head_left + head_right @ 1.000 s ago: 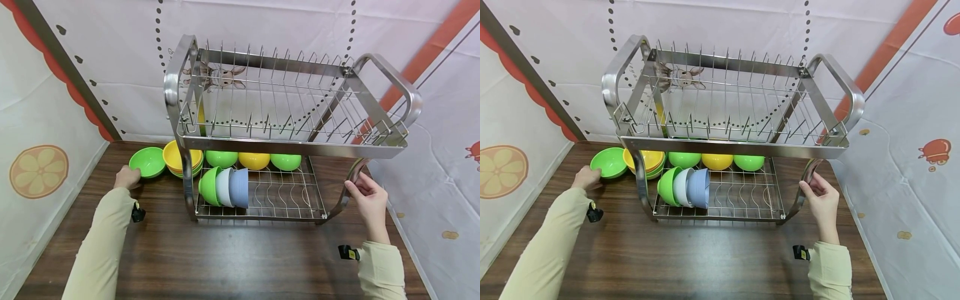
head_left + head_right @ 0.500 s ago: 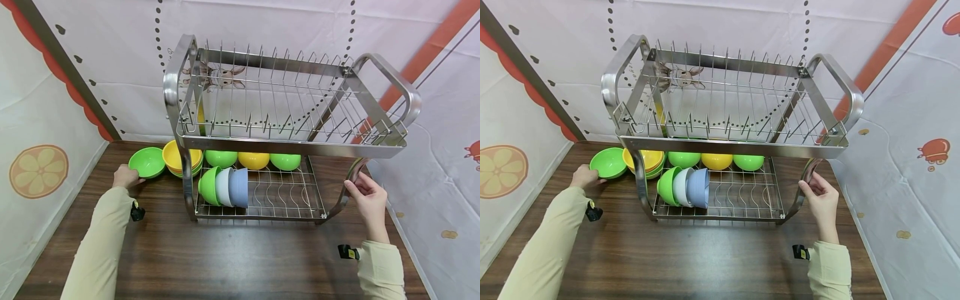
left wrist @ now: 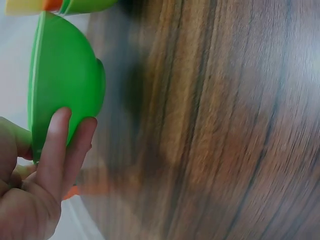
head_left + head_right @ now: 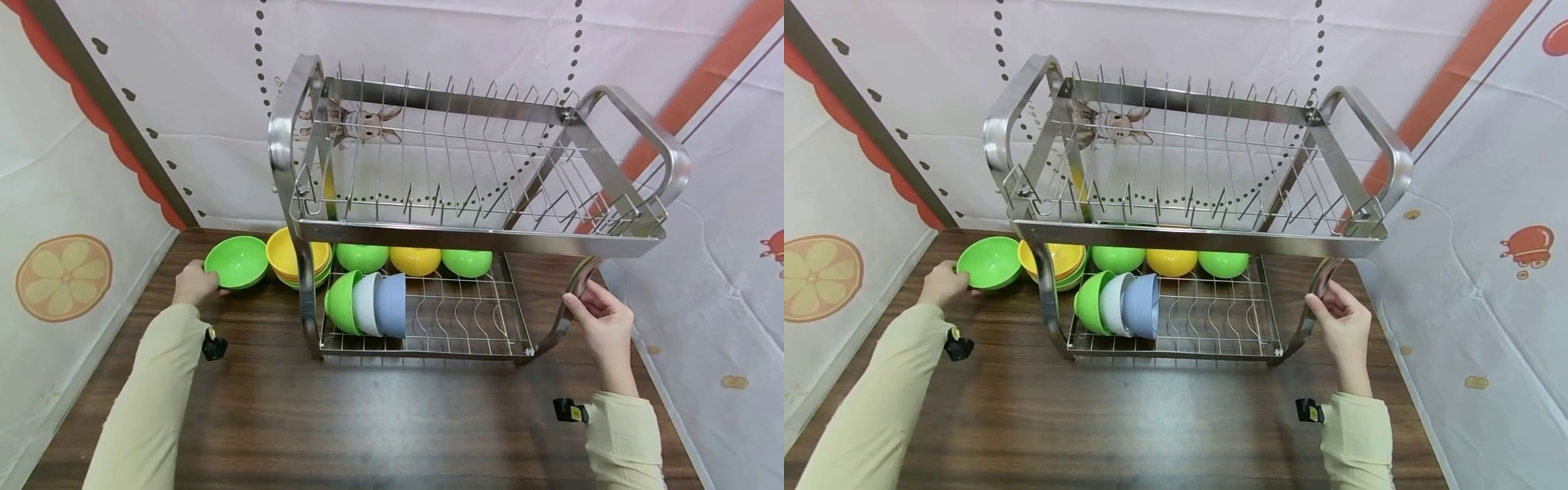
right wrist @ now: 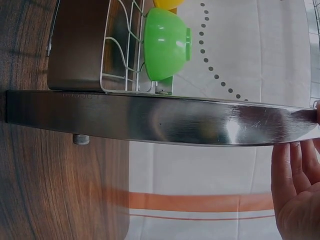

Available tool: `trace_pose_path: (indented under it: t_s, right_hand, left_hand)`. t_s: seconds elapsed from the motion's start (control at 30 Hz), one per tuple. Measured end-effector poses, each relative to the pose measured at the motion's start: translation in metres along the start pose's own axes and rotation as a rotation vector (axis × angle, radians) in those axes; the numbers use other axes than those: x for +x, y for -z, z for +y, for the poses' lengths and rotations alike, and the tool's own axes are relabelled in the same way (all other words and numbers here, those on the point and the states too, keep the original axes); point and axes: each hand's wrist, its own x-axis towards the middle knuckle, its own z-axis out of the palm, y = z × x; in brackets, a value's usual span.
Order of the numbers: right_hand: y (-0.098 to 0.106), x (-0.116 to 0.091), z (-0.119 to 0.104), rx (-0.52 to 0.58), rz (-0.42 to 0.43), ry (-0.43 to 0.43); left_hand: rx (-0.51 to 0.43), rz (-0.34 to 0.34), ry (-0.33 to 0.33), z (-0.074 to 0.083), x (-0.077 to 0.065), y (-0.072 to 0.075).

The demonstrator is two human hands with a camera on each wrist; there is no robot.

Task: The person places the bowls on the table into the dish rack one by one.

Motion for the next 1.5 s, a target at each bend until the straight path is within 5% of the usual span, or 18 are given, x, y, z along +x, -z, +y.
trace_pose_path:
  t_s: [0.23,0.67,1.2,1.5]
  right_hand:
    - [0.000,0.000,-0.001,-0.005,-0.007,-0.011]
    - [0.001,0.003,0.000,-0.015,-0.006,-0.042]
    - [0.002,0.002,-0.001,-0.058,-0.017,-0.035]
    - [0.003,0.002,-0.001,-0.045,-0.017,-0.041]
  left_hand:
    - [0.120,0.045,-0.130,0.004,-0.003,0.019]
    - [0.169,-0.003,-0.313,0.013,-0.028,0.056]
    - [0.223,-0.160,-0.547,0.047,-0.063,0.080]
    - [0.191,-0.327,-0.554,0.061,-0.084,0.088]
